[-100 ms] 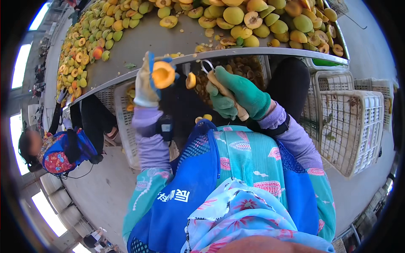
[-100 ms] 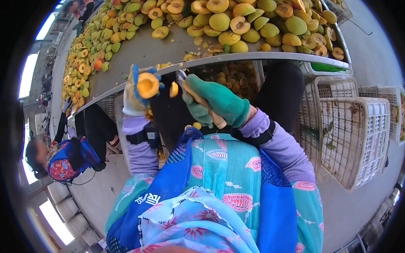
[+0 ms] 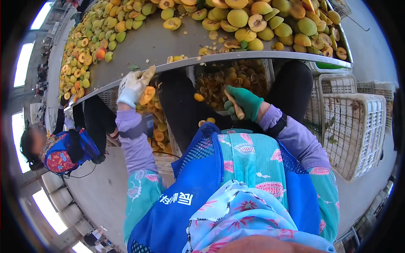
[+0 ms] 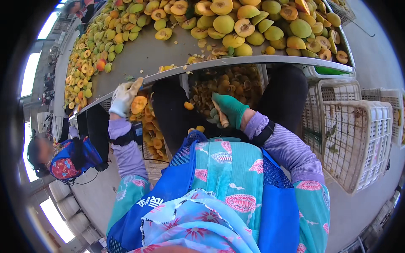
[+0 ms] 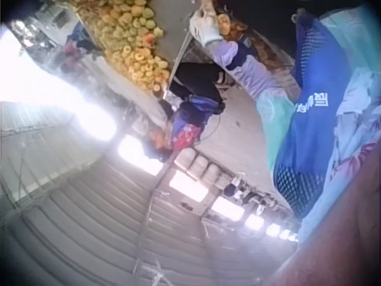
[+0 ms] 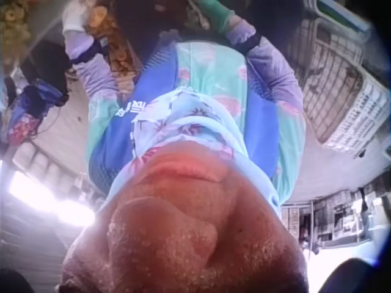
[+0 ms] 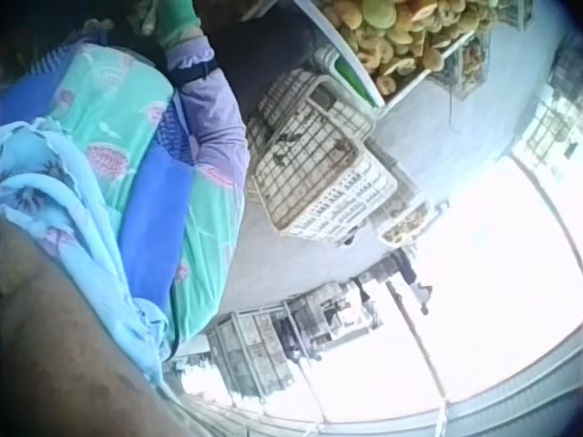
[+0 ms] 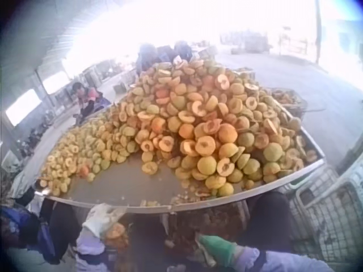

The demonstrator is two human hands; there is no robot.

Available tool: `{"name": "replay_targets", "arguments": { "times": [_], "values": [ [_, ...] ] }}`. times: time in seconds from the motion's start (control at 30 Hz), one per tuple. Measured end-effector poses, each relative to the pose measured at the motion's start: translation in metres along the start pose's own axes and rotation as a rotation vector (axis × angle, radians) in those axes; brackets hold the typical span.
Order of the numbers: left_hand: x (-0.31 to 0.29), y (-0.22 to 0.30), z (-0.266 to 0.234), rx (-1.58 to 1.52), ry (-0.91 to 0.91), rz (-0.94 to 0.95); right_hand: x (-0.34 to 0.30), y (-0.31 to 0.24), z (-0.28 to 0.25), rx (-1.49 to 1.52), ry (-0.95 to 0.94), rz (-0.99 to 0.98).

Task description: Pitting and slicing peaches using a specialized handheld pitting tool on a large processing table.

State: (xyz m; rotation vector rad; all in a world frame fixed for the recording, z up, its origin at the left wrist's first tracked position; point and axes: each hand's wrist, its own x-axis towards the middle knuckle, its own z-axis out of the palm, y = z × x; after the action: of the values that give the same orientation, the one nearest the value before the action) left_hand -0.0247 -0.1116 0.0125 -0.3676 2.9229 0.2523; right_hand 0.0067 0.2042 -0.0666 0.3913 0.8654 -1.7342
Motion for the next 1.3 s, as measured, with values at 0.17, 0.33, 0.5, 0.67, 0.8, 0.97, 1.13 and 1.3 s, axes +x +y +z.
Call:
{"name": "replay_targets", "arguments": {
  "times": [0.17,0.33,0.5,0.67,0.8,0.97,1.13,1.3],
  "values": [
    [0.135,0.039,0.007,-0.15,0.256,-0.145,0.009,-0.021,0.026,-0.267,0.072,-0.222],
    [0.192,0.091,0.045,-0.057,-0.023,0.162,0.01,-0.052,0.027,-0.619,0.329,-0.688],
    [0.086,0.111,0.034,-0.992,-0.102,0.189,0.027,-0.078,0.026,-1.222,0.572,-1.199],
    [0.04,0.129,0.08,-1.223,0.125,0.689,0.031,-0.061,0.029,-1.321,0.581,-1.003],
    [0.022,0.141,0.085,-1.601,-0.036,0.464,0.031,-0.051,0.027,-1.107,0.52,-1.066],
    [0.015,0.145,0.086,-1.415,0.129,0.557,0.021,-0.052,0.03,-1.151,0.534,-1.061],
    [0.018,0.143,0.079,-1.472,-0.051,0.384,0.025,-0.044,0.021,-1.097,0.457,-0.916],
    [0.004,0.155,0.073,-1.553,0.053,0.364,0.026,-0.037,0.02,-0.886,0.361,-0.944]
  ]
}}
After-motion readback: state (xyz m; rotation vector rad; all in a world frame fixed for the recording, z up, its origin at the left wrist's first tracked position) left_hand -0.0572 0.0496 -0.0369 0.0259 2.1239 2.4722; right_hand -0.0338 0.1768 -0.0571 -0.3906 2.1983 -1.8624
